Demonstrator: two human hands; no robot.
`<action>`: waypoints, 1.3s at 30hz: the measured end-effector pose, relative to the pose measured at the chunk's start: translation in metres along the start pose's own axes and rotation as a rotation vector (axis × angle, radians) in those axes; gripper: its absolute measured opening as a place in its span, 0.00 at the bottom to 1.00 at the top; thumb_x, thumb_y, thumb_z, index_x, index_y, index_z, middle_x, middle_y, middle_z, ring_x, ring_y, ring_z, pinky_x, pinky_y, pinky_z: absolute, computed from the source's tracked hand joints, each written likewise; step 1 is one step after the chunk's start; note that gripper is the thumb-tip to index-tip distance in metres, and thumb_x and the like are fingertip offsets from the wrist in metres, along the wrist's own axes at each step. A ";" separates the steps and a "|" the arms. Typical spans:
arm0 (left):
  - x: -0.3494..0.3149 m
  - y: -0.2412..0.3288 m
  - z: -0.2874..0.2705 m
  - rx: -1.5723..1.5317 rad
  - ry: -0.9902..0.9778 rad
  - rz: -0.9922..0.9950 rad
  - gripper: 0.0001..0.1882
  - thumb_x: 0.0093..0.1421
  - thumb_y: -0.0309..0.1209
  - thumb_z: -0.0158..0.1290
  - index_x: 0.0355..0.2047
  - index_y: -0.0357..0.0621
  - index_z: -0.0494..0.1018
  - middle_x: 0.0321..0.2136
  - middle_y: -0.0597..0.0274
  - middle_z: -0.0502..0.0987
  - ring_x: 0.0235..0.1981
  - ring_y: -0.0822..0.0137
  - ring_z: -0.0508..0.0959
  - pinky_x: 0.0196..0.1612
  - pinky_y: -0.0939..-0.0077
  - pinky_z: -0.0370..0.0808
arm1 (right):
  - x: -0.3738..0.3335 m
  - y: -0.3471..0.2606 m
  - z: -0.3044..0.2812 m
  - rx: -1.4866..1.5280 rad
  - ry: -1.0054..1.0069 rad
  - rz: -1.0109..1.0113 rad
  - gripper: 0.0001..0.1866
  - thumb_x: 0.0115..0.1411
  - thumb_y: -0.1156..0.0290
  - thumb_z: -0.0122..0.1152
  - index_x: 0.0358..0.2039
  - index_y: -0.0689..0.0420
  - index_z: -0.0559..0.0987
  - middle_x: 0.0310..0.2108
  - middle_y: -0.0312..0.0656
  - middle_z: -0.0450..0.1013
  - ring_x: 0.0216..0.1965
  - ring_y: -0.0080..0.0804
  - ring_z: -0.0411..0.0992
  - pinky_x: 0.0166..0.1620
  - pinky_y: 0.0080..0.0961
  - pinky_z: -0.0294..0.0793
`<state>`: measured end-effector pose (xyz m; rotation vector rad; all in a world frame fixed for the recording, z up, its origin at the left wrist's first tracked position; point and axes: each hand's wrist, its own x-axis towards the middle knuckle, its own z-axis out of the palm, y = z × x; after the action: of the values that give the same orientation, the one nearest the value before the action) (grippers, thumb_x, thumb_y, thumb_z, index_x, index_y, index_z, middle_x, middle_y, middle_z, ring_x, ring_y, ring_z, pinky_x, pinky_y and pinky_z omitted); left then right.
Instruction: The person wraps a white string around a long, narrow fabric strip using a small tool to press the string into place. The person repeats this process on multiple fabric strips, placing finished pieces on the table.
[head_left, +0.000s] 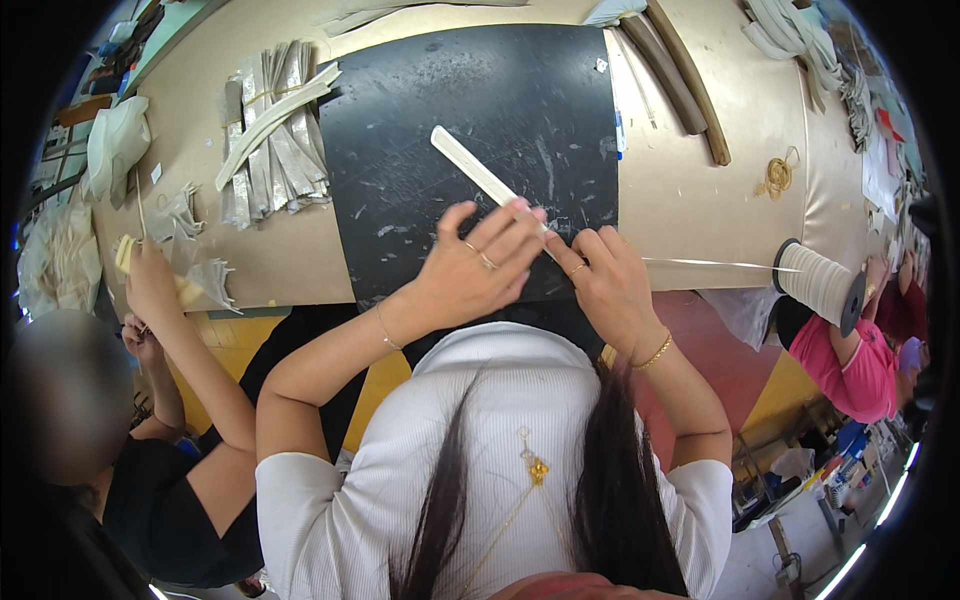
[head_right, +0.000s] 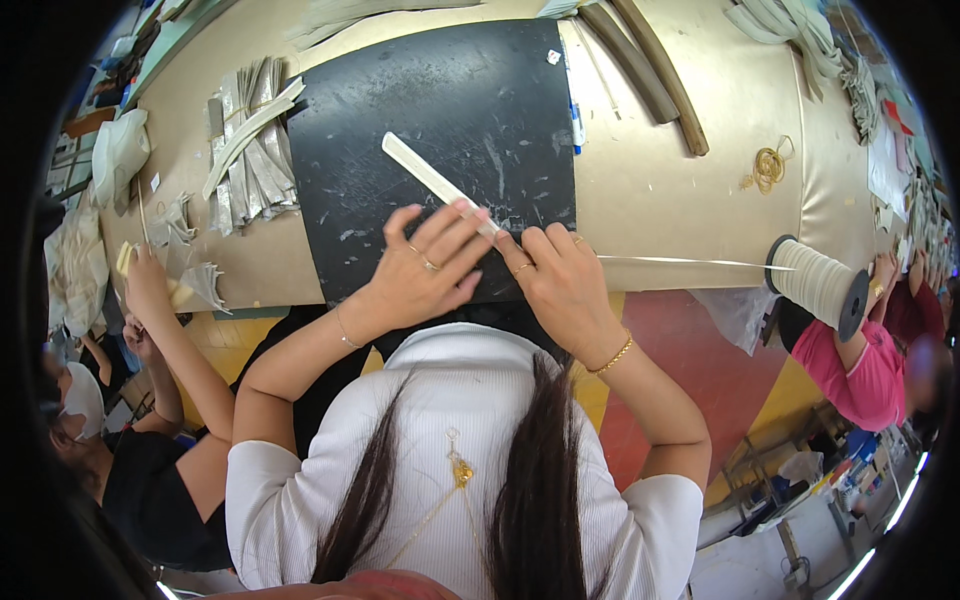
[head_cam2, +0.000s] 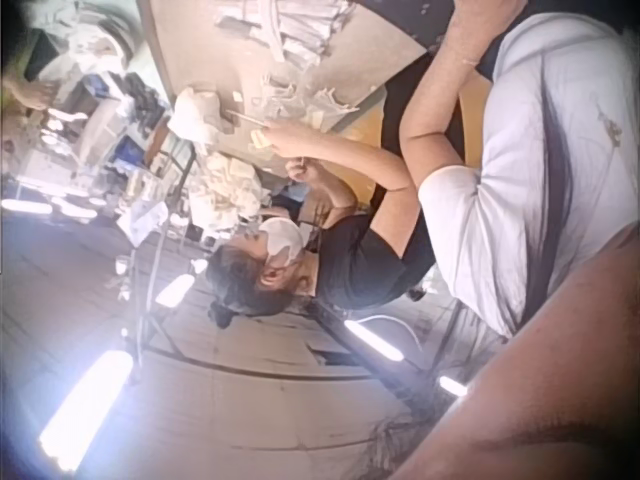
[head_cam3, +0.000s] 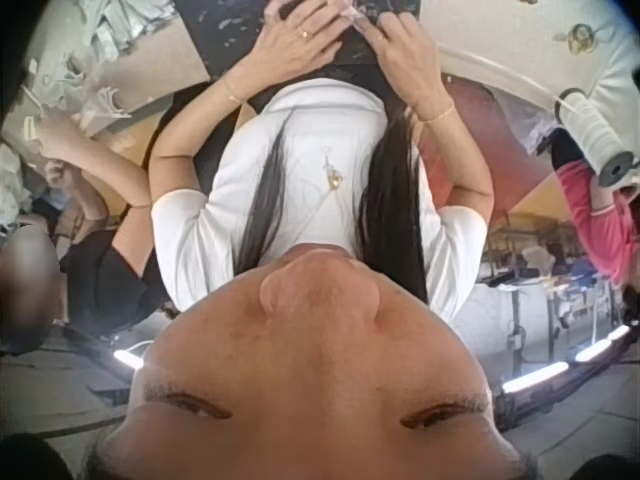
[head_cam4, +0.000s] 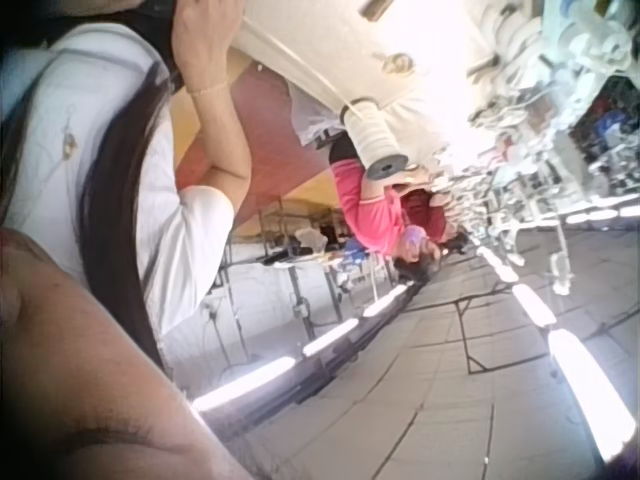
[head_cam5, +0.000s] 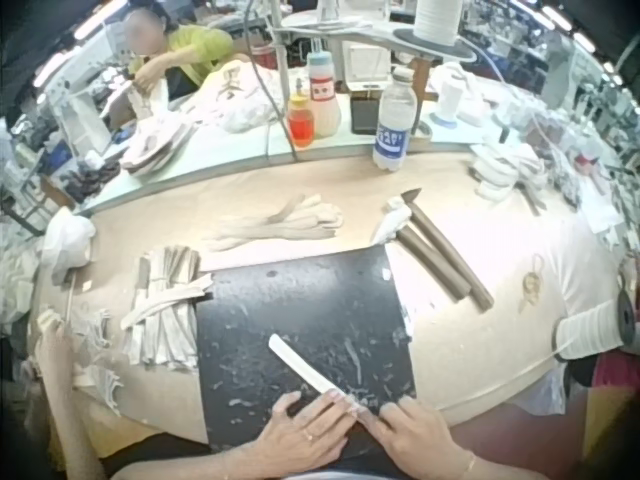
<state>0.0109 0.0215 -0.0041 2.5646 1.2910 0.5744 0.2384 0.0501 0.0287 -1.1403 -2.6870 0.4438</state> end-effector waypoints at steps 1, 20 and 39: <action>-0.001 0.000 0.002 -0.023 -0.030 0.027 0.26 0.54 0.37 0.64 0.54 0.48 0.75 0.60 0.62 0.72 0.67 0.65 0.67 0.65 0.47 0.54 | 0.001 0.001 0.000 0.018 0.013 0.000 0.21 0.54 0.74 0.59 0.50 0.57 0.82 0.30 0.36 0.64 0.34 0.32 0.67 0.36 0.28 0.70; 0.012 0.002 0.007 0.047 -0.047 -0.018 0.25 0.55 0.38 0.63 0.53 0.50 0.74 0.61 0.62 0.72 0.67 0.62 0.66 0.63 0.46 0.59 | -0.015 0.031 -0.025 0.065 0.134 0.094 0.28 0.43 0.84 0.63 0.48 0.50 0.85 0.29 0.34 0.69 0.31 0.33 0.68 0.34 0.31 0.71; 0.016 0.013 0.008 0.130 -0.101 -0.070 0.31 0.55 0.42 0.63 0.61 0.55 0.73 0.63 0.64 0.69 0.68 0.63 0.64 0.62 0.44 0.57 | -0.023 0.042 -0.009 0.014 0.138 0.010 0.26 0.49 0.81 0.64 0.50 0.48 0.84 0.28 0.33 0.65 0.30 0.31 0.66 0.32 0.29 0.67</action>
<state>0.0328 0.0266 -0.0029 2.6012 1.4197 0.3532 0.2847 0.0626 0.0217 -1.1377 -2.5571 0.3702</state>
